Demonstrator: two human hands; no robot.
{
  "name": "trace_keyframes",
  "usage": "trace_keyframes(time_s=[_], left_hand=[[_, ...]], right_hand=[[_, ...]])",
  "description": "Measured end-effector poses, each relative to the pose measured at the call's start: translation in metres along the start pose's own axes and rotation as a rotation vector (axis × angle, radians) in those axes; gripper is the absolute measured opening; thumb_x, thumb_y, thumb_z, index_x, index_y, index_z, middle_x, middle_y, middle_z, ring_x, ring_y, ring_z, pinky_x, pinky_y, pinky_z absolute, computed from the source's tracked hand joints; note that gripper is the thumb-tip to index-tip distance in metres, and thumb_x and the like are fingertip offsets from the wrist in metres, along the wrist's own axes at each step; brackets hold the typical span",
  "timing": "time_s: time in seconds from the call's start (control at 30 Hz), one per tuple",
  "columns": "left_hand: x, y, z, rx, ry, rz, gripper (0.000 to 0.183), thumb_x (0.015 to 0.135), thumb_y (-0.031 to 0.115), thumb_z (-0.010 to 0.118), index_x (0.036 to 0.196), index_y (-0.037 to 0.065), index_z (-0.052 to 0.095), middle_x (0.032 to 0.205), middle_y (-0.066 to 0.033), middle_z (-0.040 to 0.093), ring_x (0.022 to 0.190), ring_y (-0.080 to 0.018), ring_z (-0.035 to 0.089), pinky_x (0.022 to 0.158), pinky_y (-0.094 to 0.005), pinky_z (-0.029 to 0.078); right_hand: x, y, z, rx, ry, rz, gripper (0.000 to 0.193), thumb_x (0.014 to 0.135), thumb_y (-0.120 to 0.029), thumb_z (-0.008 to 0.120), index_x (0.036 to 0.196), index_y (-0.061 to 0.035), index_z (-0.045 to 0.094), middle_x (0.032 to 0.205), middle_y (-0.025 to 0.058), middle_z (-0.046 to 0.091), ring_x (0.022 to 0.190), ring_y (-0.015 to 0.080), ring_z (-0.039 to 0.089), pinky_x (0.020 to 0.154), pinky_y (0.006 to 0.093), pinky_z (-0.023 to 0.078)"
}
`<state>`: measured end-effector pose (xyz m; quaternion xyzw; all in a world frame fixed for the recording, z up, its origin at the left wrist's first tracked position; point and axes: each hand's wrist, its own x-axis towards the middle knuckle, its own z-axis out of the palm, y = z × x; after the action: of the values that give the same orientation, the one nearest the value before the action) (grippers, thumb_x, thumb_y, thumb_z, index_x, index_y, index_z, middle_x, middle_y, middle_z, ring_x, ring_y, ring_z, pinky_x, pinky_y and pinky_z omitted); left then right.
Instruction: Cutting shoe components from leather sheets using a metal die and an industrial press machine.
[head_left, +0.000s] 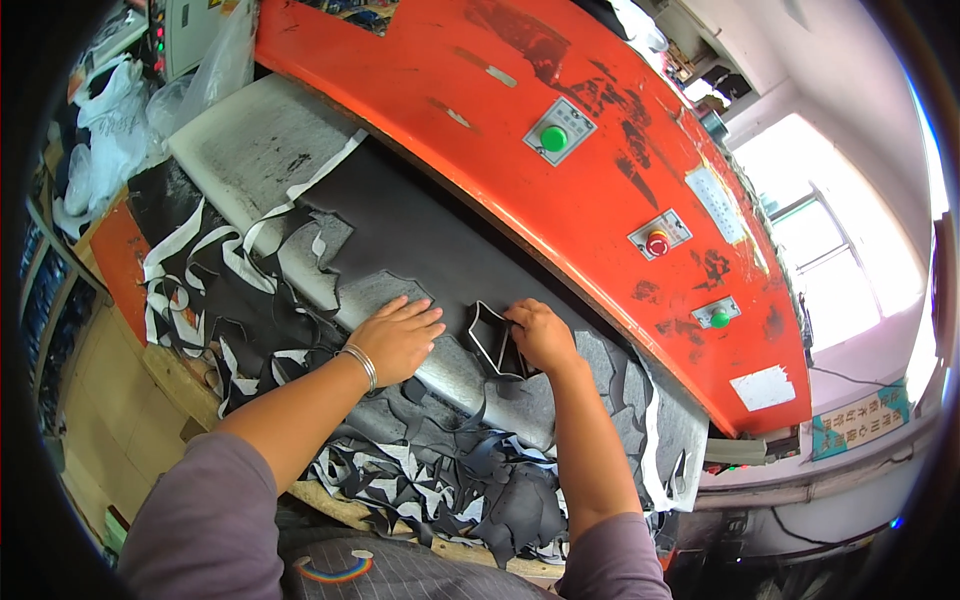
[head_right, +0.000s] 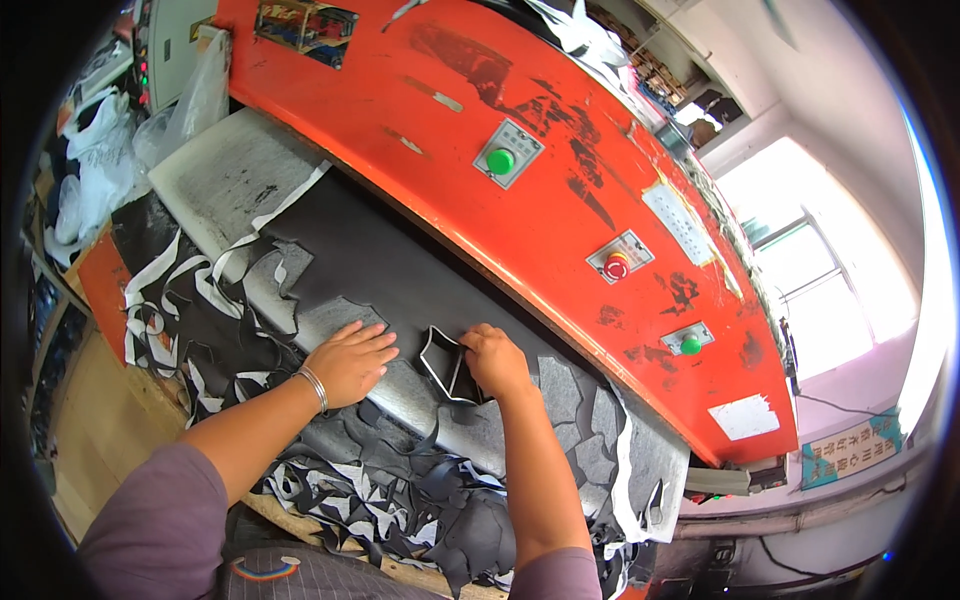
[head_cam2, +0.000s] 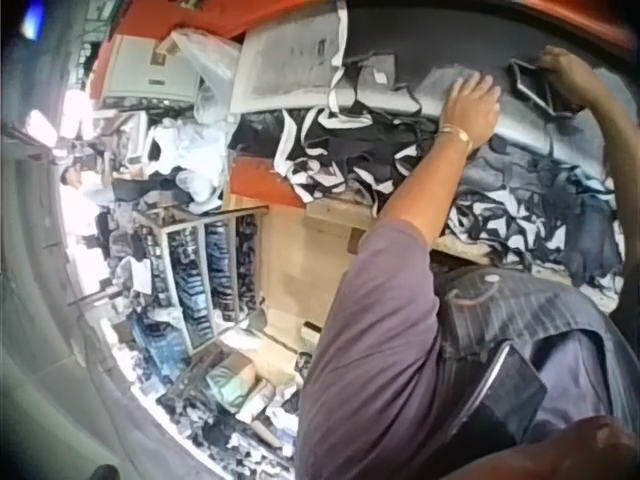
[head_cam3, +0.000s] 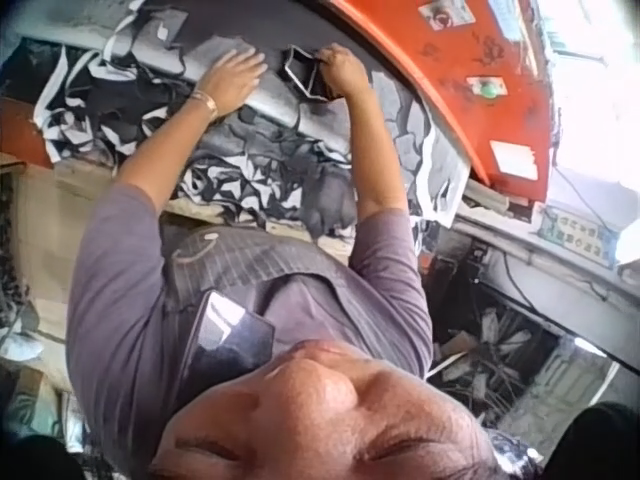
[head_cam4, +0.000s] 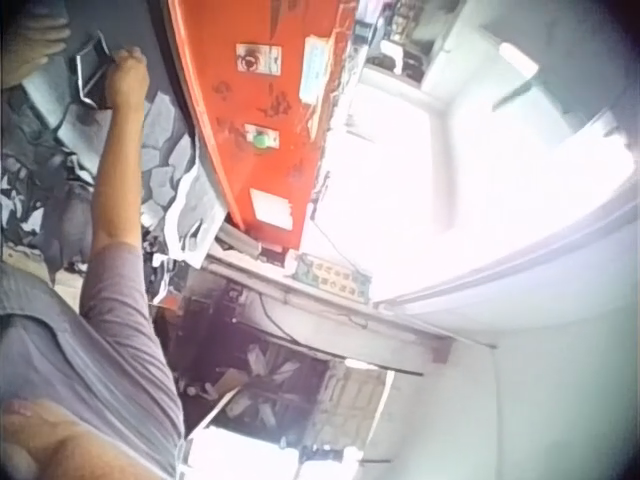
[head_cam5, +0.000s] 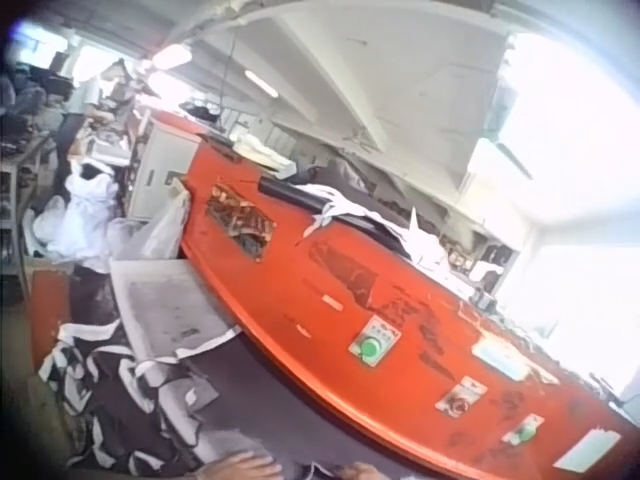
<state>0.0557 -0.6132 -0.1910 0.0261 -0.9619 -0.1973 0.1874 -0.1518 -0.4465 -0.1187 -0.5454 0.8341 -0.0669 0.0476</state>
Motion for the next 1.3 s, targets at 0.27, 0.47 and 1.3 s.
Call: trace_keyframes(time_s=[0.27,0.47,1.3], left_hand=[[-0.025,-0.002,0.001,0.042,0.092,0.035,0.034,0.091,0.024,0.052,0.119,0.008,0.062,0.132,-0.0076,0.056,0.128,-0.0224,0.046,0.110,-0.0408,0.030],[-0.033,-0.003,0.006,-0.009,0.257,0.025,0.028,0.086,0.019,0.055,0.107,0.006,0.068,0.124,-0.0121,0.061,0.122,-0.0255,0.052,0.106,-0.0416,0.036],[-0.030,-0.017,0.008,-0.171,0.325,-0.089,0.021,0.080,0.016,0.058,0.100,0.009,0.061,0.122,-0.0118,0.061,0.120,-0.0267,0.053,0.103,-0.0425,0.036]], right_hand=[[-0.013,0.007,-0.003,0.188,0.113,0.254,0.019,0.080,-0.018,0.071,0.082,-0.0002,0.065,0.077,0.0118,0.061,0.075,0.0251,0.064,0.067,0.0345,0.053],[-0.006,-0.040,0.029,0.758,0.248,0.680,0.022,0.087,-0.019,0.066,0.078,0.0011,0.062,0.061,0.0058,0.058,0.048,0.0131,0.056,0.039,0.0271,0.047],[0.054,-0.081,0.004,-0.119,0.224,-0.284,0.040,0.077,-0.008,0.065,0.116,-0.0076,0.061,0.122,0.0133,0.057,0.113,0.0325,0.054,0.093,0.0377,0.045]])
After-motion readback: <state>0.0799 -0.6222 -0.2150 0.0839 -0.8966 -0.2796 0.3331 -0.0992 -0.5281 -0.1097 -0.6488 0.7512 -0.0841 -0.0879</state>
